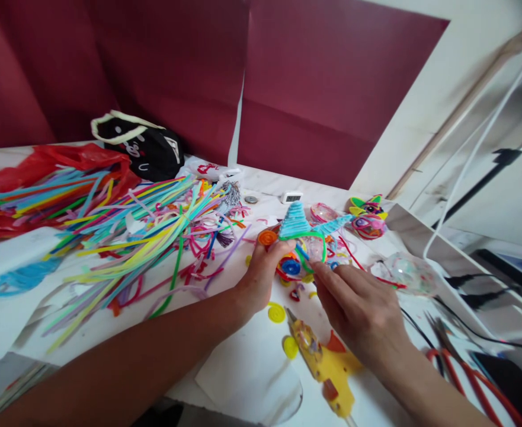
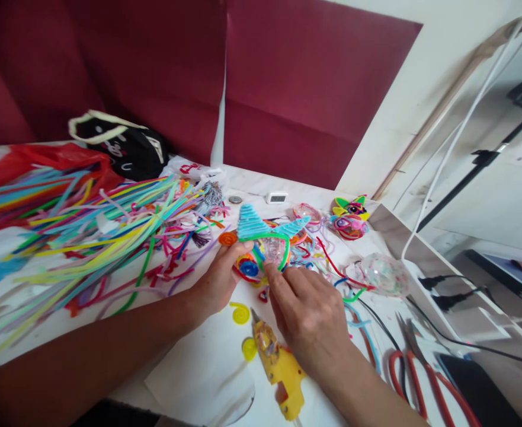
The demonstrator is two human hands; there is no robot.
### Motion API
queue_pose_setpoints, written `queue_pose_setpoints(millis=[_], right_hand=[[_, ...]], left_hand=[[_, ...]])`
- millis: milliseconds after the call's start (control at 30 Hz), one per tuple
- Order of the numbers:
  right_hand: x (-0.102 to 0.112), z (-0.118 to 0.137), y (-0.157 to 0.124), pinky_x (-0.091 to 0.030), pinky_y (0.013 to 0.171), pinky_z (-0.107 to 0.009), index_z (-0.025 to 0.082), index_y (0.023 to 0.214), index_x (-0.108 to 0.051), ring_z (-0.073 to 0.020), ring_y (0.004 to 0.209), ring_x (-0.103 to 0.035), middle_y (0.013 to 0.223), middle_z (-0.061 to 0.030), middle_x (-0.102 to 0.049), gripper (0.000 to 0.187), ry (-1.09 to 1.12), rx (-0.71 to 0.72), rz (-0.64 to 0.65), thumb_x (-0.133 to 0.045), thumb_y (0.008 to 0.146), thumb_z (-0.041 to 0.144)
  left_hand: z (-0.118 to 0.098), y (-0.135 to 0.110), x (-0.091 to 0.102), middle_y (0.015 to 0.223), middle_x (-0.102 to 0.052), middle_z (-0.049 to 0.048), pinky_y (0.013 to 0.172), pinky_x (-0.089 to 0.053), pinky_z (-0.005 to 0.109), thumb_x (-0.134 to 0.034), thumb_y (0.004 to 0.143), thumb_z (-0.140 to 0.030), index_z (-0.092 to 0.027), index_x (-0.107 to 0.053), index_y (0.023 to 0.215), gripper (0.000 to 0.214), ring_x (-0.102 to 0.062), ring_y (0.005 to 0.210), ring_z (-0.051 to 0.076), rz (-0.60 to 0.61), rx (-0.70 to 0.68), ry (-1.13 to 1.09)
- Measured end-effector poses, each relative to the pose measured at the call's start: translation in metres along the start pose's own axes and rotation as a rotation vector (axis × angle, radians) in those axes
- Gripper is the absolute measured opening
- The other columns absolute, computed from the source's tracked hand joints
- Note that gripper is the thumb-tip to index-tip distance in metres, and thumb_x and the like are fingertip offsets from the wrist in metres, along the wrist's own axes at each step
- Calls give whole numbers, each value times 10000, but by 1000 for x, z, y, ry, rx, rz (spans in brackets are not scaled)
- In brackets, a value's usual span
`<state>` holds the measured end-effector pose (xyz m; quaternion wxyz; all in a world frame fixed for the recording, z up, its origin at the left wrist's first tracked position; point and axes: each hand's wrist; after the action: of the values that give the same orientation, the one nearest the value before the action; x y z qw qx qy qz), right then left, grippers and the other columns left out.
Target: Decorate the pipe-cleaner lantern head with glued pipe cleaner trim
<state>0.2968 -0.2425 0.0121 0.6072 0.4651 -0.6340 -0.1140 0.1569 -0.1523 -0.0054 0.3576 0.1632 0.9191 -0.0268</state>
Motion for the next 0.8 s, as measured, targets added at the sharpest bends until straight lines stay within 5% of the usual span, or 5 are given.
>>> queue_pose_setpoints(millis=[800], right_hand=[[0, 2, -1, -390, 575, -267, 104, 1206, -647, -143, 642, -519, 742, -28, -603, 268, 6, -13, 43, -459, 1016, 119]], left_hand=[[-6, -3, -3, 771, -658, -26, 763, -479, 297, -793, 638, -307, -200, -621, 851, 294, -617, 750, 162, -85, 41, 36]])
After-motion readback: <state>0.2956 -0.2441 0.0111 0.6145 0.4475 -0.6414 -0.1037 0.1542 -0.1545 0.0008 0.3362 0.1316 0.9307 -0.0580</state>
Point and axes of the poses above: each hand's wrist, its own y-axis towards the middle knuckle, its own x-axis out of the back of the hand, z = x × y
